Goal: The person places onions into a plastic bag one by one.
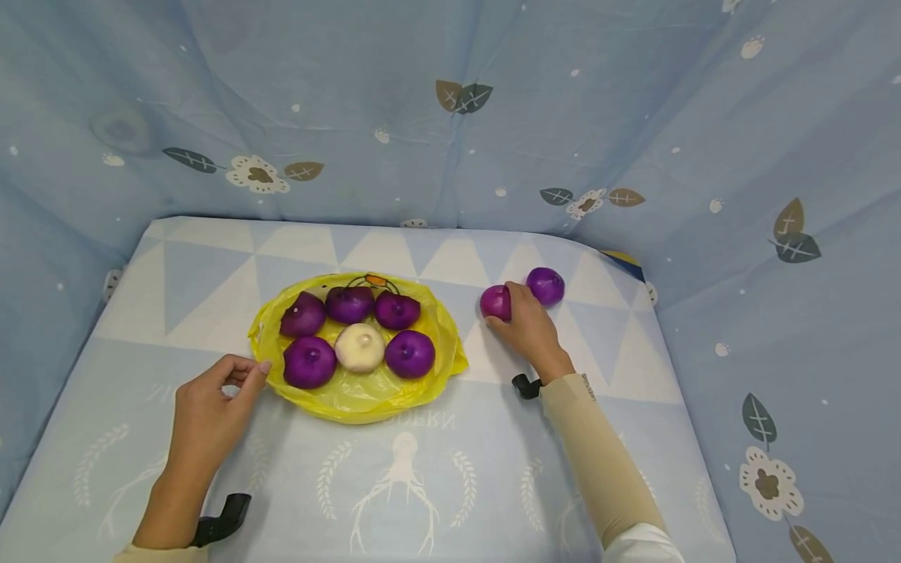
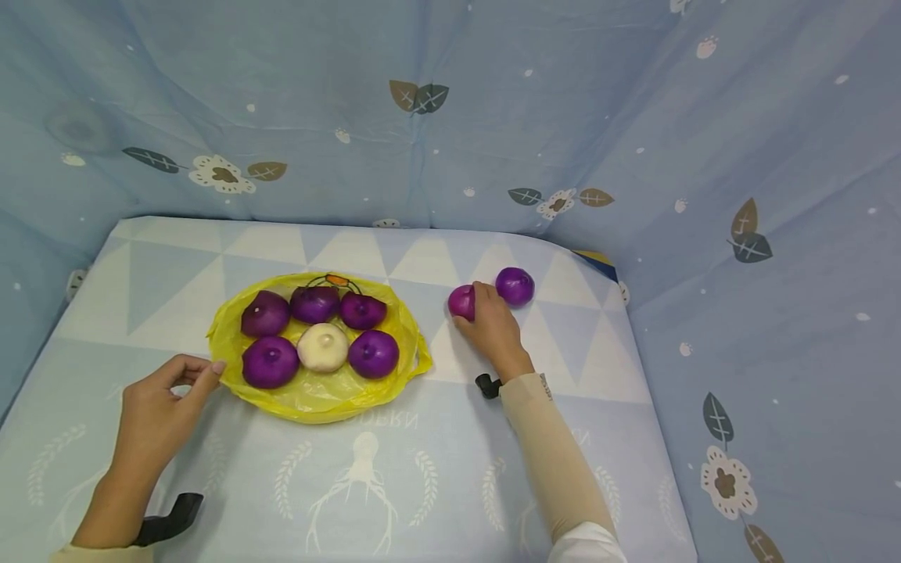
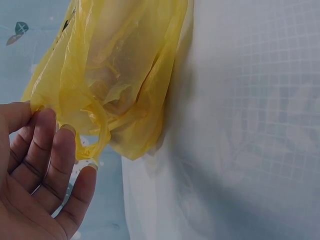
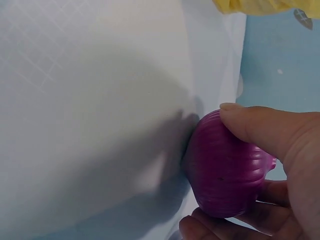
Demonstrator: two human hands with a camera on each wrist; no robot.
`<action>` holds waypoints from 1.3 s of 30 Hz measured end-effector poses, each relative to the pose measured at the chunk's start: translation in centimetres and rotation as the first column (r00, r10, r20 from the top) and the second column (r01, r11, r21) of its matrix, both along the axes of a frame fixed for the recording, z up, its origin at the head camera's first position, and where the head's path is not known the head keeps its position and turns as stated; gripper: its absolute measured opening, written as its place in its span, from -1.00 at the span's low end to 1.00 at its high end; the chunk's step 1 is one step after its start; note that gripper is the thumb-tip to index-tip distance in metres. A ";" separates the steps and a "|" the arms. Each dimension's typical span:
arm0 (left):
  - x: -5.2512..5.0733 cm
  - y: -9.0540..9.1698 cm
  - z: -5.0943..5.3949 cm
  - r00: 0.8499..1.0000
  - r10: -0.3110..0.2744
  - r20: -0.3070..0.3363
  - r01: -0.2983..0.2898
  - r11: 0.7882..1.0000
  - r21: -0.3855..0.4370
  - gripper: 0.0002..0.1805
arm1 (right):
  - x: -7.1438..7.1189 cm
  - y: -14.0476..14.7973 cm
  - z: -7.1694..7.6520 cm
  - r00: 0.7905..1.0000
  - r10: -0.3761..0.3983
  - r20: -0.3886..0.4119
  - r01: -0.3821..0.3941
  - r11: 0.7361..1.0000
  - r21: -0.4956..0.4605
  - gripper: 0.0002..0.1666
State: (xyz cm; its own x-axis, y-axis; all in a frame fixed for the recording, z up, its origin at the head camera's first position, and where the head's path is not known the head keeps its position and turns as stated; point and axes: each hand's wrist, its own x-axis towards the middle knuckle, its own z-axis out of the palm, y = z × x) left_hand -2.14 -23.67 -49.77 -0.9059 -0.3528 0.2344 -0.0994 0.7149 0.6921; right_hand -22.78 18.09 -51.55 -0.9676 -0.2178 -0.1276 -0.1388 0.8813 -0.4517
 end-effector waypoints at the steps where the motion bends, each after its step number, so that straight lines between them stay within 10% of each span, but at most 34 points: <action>1: 0.0 0.0 0.0 1.000 0.000 0.000 0.000 1.000 0.000 -0.85 | 0.0 0.0 -0.1 1.000 -0.004 0.001 0.004 1.000 -0.005 -0.07; 39: 0.2 -0.1 -0.1 1.000 -0.014 -0.007 0.014 0.999 0.036 -0.87 | 2.4 1.0 -1.1 0.990 -0.137 -0.017 0.136 0.988 -0.079 0.06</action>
